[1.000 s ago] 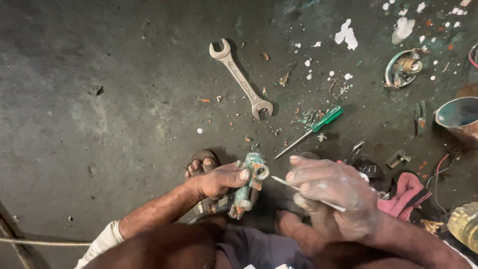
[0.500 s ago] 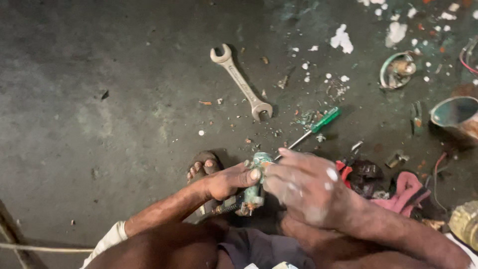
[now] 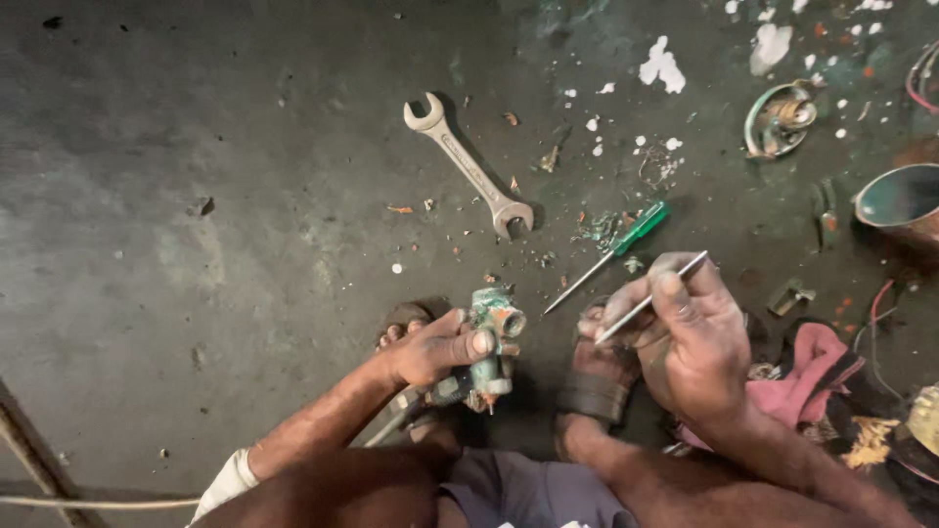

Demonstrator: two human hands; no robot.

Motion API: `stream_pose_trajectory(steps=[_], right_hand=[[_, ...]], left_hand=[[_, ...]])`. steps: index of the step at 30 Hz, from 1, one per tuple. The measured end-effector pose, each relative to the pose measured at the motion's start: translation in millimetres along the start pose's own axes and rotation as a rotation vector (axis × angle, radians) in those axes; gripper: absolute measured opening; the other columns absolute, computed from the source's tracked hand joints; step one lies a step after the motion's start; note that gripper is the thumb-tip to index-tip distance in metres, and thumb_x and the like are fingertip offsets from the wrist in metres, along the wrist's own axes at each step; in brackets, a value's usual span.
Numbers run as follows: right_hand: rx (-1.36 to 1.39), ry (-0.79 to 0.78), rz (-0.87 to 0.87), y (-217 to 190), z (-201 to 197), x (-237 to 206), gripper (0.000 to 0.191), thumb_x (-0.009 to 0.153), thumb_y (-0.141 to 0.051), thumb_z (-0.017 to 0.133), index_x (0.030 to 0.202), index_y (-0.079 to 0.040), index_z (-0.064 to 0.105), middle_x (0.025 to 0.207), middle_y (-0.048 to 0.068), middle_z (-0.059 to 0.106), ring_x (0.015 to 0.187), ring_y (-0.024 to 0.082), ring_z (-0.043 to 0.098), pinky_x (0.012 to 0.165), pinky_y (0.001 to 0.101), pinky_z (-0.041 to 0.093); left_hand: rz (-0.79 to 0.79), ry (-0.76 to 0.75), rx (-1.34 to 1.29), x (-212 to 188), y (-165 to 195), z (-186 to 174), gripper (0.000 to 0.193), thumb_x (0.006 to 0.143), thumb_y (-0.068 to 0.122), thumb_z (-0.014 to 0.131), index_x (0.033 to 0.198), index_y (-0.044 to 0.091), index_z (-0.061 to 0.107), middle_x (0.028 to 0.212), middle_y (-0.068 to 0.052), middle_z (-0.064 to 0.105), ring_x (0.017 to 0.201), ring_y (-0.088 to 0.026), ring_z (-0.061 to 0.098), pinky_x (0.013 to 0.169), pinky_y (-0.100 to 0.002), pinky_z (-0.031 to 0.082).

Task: The person sits on the floor disassembling a small brass valve or pump assembly. They pick at parts with a screwdriver, pull components apart by hand, and use red-handled pliers to grip and work small fittings, setting removed pieces on the floor.

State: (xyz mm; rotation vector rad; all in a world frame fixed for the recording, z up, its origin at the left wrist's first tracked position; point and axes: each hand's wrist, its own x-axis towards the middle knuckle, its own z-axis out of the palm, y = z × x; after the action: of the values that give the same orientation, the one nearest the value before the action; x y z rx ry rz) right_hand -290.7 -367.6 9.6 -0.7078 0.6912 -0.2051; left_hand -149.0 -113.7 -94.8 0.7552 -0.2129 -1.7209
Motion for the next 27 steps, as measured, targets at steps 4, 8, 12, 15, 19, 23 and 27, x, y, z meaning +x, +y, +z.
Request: stream_pose_trajectory(steps=[4,8,12,15,19,23,27], right_hand=[[-0.087,-0.041,-0.017,11.9,-16.8,-3.3,0.014,0.111,-0.017,0.047,0.12,-0.007,0.05,0.1,0.025,0.069,0.089,0.035,0.071,0.086,0.0528,0.058],[-0.045,-0.139,0.043,12.4,-17.7,2.1,0.015,0.108,-0.008,0.05,0.122,-0.001,0.051,0.105,0.023,0.067,0.09,0.028,0.067,0.092,0.0539,0.059],[-0.452,-0.141,0.087,4.6,0.7,5.9,0.022,0.095,-0.004,0.06,0.116,-0.001,0.056,0.105,0.014,0.065,0.093,0.021,0.068,0.087,0.0453,0.063],[-1.1,-0.335,-0.297,-3.6,20.2,6.2,0.025,0.087,-0.006,0.071,0.111,-0.002,0.066,0.103,0.011,0.069,0.087,0.019,0.067,0.077,0.0341,0.057],[-1.41,-0.432,-0.664,-5.3,44.5,9.3,0.03,0.081,-0.011,0.08,0.106,-0.001,0.067,0.103,0.012,0.067,0.084,0.021,0.071,0.069,0.0321,0.059],[-1.612,-0.483,-0.869,-0.1,58.5,14.0,0.03,0.081,-0.011,0.084,0.105,-0.001,0.069,0.102,0.012,0.068,0.084,0.027,0.073,0.069,0.0367,0.06],[-1.678,-0.57,-0.939,3.2,59.5,16.6,0.035,0.079,-0.013,0.084,0.108,0.002,0.069,0.104,0.015,0.07,0.085,0.03,0.074,0.067,0.0381,0.059]], left_hand=[[0.0,0.019,0.15,-0.6,11.4,7.4,0.051,0.099,0.037,0.068,0.127,-0.006,0.064,0.095,-0.011,0.076,0.089,-0.014,0.07,0.082,-0.032,0.057],[0.045,0.175,0.335,5.4,25.8,30.8,0.043,0.098,0.031,0.07,0.128,0.001,0.064,0.101,-0.004,0.075,0.091,-0.009,0.066,0.08,-0.031,0.057],[0.047,0.211,0.596,10.7,38.7,43.9,0.038,0.096,0.028,0.072,0.125,0.003,0.068,0.091,-0.003,0.076,0.081,-0.009,0.066,0.073,-0.031,0.057],[0.054,0.149,0.442,14.3,39.9,47.7,0.039,0.096,0.03,0.072,0.124,0.003,0.067,0.092,-0.003,0.074,0.081,-0.008,0.064,0.073,-0.032,0.057],[0.137,0.106,0.515,19.3,32.7,47.8,0.035,0.097,0.031,0.074,0.116,0.001,0.07,0.091,-0.008,0.075,0.085,-0.009,0.063,0.075,-0.035,0.057],[0.194,0.269,0.687,22.6,23.3,47.1,0.033,0.094,0.029,0.072,0.115,0.003,0.069,0.094,-0.014,0.077,0.084,-0.02,0.071,0.076,-0.038,0.057],[0.29,0.364,0.761,21.9,18.3,48.8,0.031,0.092,0.027,0.074,0.112,0.004,0.07,0.099,-0.019,0.075,0.091,-0.032,0.074,0.078,-0.042,0.055]])
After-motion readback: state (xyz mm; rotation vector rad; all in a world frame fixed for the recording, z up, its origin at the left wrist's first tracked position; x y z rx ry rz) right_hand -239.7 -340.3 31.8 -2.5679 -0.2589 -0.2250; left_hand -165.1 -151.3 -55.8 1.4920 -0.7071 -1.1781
